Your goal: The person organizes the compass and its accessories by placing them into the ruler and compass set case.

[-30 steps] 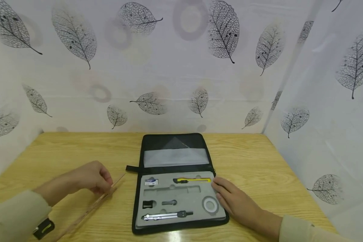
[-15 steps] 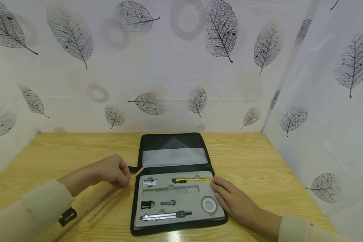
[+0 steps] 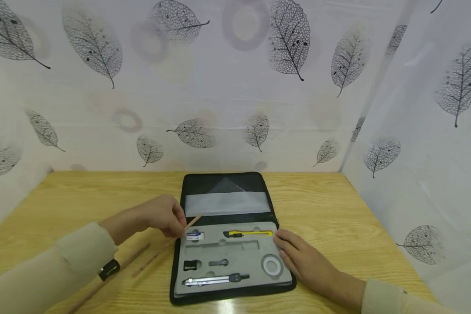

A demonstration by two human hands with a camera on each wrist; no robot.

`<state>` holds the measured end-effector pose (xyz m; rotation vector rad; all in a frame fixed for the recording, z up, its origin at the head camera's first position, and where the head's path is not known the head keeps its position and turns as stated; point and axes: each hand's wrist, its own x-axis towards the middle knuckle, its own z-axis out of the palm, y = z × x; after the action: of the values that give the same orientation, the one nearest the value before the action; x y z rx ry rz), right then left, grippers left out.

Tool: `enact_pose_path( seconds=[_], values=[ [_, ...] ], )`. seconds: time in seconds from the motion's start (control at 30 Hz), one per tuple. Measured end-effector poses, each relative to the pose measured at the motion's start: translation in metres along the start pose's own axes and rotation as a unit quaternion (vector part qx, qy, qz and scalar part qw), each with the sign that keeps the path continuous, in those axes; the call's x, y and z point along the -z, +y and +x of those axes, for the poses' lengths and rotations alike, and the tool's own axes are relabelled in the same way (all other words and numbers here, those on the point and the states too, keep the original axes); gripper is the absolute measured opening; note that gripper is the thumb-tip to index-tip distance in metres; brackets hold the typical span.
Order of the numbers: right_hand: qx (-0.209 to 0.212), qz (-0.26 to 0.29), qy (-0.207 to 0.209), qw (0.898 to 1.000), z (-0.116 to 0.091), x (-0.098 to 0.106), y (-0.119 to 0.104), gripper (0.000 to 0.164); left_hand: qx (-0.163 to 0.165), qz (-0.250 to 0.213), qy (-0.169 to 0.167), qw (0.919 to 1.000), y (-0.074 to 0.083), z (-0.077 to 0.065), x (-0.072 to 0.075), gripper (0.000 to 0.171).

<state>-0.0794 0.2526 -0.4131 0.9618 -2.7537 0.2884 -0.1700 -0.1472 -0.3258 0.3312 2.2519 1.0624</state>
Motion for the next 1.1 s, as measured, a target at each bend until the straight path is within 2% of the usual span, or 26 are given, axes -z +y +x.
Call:
enact_pose_path(
  seconds=[0.37,0.57,0.7,0.93,1.1],
  values=[
    [0.0,-0.002,0.003,1.0,0.0,-0.001,0.0,0.042,0.006,0.056,-0.007,0.9984,0.028,0.021,-0.027,0.014],
    [0.017,-0.002,0.021,1.0,0.001,-0.003,0.001,0.041,-0.012,0.076,-0.017,0.9969,0.038,0.029,-0.041,0.013],
    [0.017,0.003,0.022,1.0,0.001,-0.003,0.001,0.042,-0.023,0.107,-0.016,0.9939,0.048,0.031,-0.051,0.016],
    [0.016,-0.004,0.021,1.0,0.0,-0.004,0.002,0.042,-0.068,0.176,-0.007,0.982,0.054,0.039,-0.067,0.023],
    [0.007,-0.003,0.01,1.0,0.0,-0.003,0.001,0.042,-0.126,0.199,-0.008,0.9718,0.059,0.042,-0.077,0.022]
  ],
)
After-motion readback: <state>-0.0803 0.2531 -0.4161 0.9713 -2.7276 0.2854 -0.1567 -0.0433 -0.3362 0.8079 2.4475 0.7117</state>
